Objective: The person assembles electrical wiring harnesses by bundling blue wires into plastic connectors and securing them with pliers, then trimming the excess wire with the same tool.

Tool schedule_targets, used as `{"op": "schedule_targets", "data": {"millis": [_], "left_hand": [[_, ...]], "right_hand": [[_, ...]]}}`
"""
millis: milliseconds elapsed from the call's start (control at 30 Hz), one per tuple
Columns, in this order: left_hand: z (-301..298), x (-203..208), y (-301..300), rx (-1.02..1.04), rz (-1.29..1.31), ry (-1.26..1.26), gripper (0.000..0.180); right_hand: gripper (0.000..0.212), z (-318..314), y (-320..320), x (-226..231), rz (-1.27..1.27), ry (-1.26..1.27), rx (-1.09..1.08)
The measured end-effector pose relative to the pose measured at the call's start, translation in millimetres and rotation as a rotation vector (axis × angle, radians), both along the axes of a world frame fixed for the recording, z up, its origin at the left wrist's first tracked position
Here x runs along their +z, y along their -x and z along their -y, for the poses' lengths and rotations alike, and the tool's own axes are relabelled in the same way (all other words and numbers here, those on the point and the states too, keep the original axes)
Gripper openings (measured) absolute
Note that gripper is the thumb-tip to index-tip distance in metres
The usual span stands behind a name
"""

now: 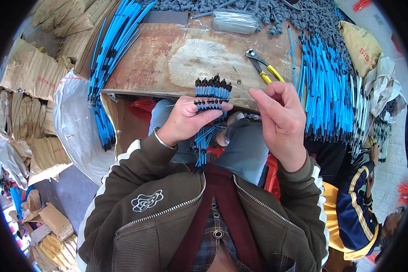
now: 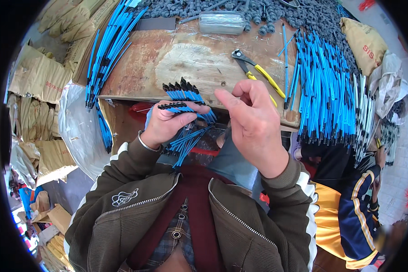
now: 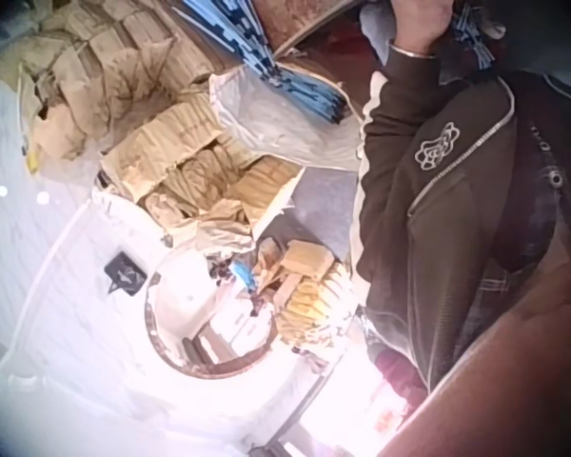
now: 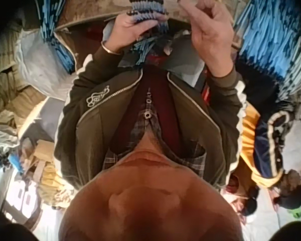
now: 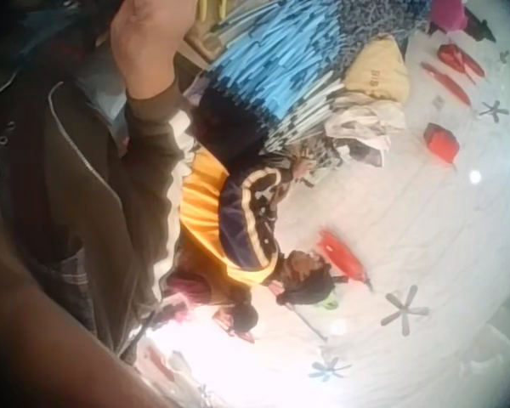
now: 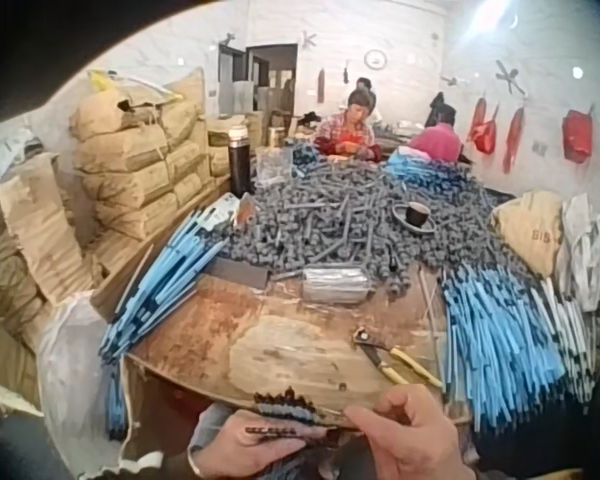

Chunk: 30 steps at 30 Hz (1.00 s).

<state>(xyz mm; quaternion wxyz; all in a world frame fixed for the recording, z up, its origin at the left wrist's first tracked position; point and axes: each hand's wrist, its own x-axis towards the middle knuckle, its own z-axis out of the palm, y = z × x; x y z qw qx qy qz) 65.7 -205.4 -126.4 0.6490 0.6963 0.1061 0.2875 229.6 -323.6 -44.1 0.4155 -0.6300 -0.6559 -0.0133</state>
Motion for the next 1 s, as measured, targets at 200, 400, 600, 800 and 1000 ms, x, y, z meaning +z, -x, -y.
{"op": "schedule_targets", "data": {"millis": [200,400,600,800,1000], "left_hand": [[1.8,4.5,1.9,-0.021,-0.036,0.097,0.020],[2.6,7.9,1.9,0.005,-0.083,0.022,0.019],[3.7,5.9,2.3,0.007,-0.061,0.055,0.018],[3.4,7.2,2.8,0.007,-0.071,0.073,0.018],[4.1,5.3,2.8,0.005,-0.078,0.079,0.018]], "right_hand": [[0.026,-0.6,2.4,-2.9,0.049,-0.007,-0.041],[0.028,-0.8,4.2,-2.5,0.106,-0.045,-0.059],[0.029,-0.1,5.5,-5.1,0.073,-0.052,-0.051],[0.028,-1.3,6.2,-6.3,0.076,-0.054,-0.055],[0.034,-3.3,9.2,-4.7,0.178,-0.073,-0.079]]}}
